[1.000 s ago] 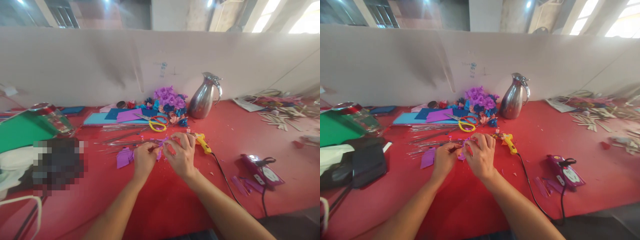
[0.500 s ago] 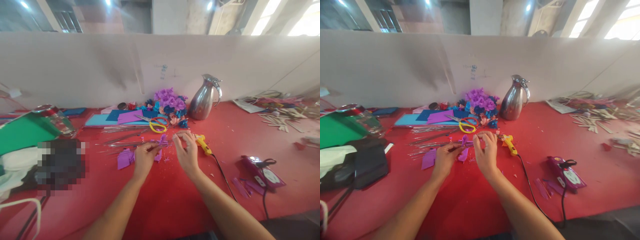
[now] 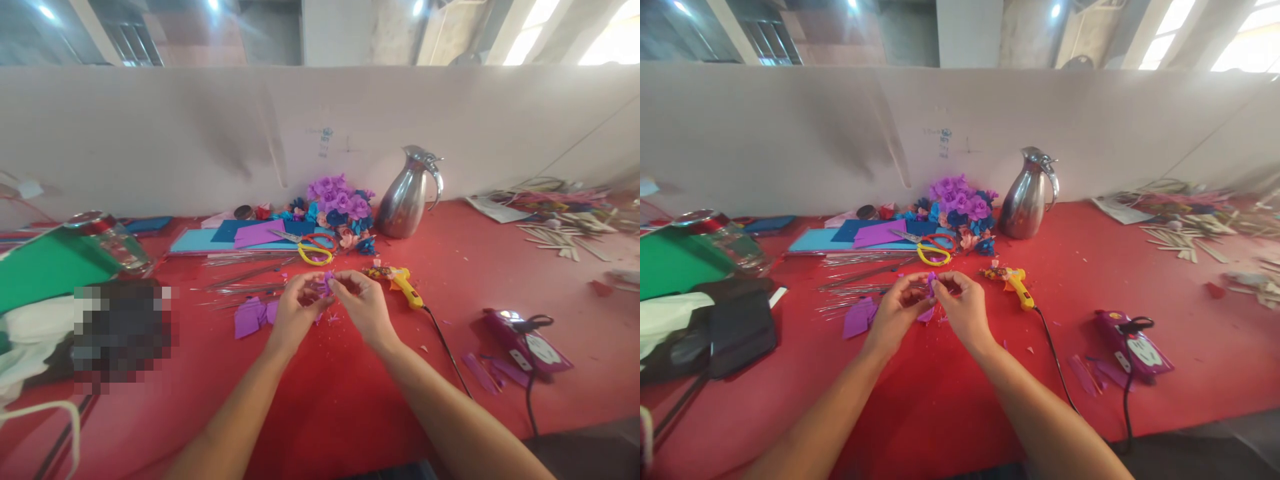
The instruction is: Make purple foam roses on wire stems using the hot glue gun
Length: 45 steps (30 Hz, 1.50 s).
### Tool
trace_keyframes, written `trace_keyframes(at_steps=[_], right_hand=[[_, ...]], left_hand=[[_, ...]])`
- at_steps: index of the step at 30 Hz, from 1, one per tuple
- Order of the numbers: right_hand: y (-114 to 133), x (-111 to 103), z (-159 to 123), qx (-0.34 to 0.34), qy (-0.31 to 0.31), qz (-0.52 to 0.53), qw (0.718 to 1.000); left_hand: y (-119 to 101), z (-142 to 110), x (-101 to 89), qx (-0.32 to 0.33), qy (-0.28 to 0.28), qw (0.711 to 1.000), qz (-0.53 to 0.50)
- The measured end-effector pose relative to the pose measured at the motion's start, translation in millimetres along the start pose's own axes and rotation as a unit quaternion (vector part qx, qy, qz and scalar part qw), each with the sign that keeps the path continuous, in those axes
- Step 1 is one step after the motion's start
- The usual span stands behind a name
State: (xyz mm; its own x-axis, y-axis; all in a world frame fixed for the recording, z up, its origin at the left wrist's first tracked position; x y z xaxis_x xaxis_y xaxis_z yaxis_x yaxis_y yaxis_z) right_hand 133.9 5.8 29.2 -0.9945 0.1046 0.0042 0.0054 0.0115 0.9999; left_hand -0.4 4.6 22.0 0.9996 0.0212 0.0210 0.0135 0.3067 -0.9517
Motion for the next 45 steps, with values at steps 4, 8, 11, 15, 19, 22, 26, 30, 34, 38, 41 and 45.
trace_keyframes(at_steps=[4, 8, 11, 15, 19, 22, 26, 30, 34, 38, 41, 45], right_hand=[[6, 2, -6, -0.029, -0.002, -0.033, 0.999], [7, 4, -10, -0.044, -0.009, -0.064, 0.997], [7, 4, -11, -0.058, -0.015, -0.087, 0.994], [6, 4, -9, -0.044, -0.003, -0.075, 0.996], [7, 4, -9, -0.047, -0.013, -0.081, 0.996], [8, 4, -11, -0.073, -0.032, -0.103, 0.991], [8, 4, -12, -0.105, -0.041, -0.116, 0.987], [5, 6, -11, -0.086, -0.026, -0.108, 0.99], [3, 6, -10, -0.072, -0.027, -0.108, 0.991], [3, 6, -10, -0.087, -0.035, -0.119, 0.988], [3, 7, -10, -0.092, -0.031, -0.107, 0.99], [1, 8, -10, -0.078, -0.025, -0.08, 0.993]], left_hand=[[-5, 0, -2.8, 0.068, -0.022, 0.997, 0.02], [-3, 0, -5.9, 0.09, -0.031, 0.995, 0.033], [-4, -1, -6.3, 0.081, -0.035, 0.996, 0.03], [-7, -1, -4.8, 0.051, -0.045, 0.997, 0.027], [-9, -1, -5.0, 0.04, -0.046, 0.998, 0.026], [-12, -1, -7.2, 0.073, -0.038, 0.994, 0.072], [-17, -1, -9.5, 0.144, -0.01, 0.976, 0.164], [-15, -2, -9.4, 0.162, -0.004, 0.968, 0.192], [-10, -2, -8.9, 0.159, -0.01, 0.971, 0.179], [-6, -1, -8.7, 0.146, -0.018, 0.977, 0.152], [-3, 0, -8.8, 0.128, -0.03, 0.985, 0.114], [-4, 0, -8.7, 0.118, -0.037, 0.987, 0.104]])
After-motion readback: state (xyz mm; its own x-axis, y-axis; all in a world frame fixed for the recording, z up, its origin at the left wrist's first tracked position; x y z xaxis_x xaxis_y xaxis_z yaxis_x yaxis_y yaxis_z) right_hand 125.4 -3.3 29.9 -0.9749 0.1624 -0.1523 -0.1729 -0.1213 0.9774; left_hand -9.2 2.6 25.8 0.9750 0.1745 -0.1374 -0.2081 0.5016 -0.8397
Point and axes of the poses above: each hand's wrist, its own z-axis towards the middle knuckle, its own x-axis out of the palm, y = z × x, the point moved 1 cm from there along z, towards the middle knuckle, and after that the axes turned 15 degrees about x, right-handed, at the moved point
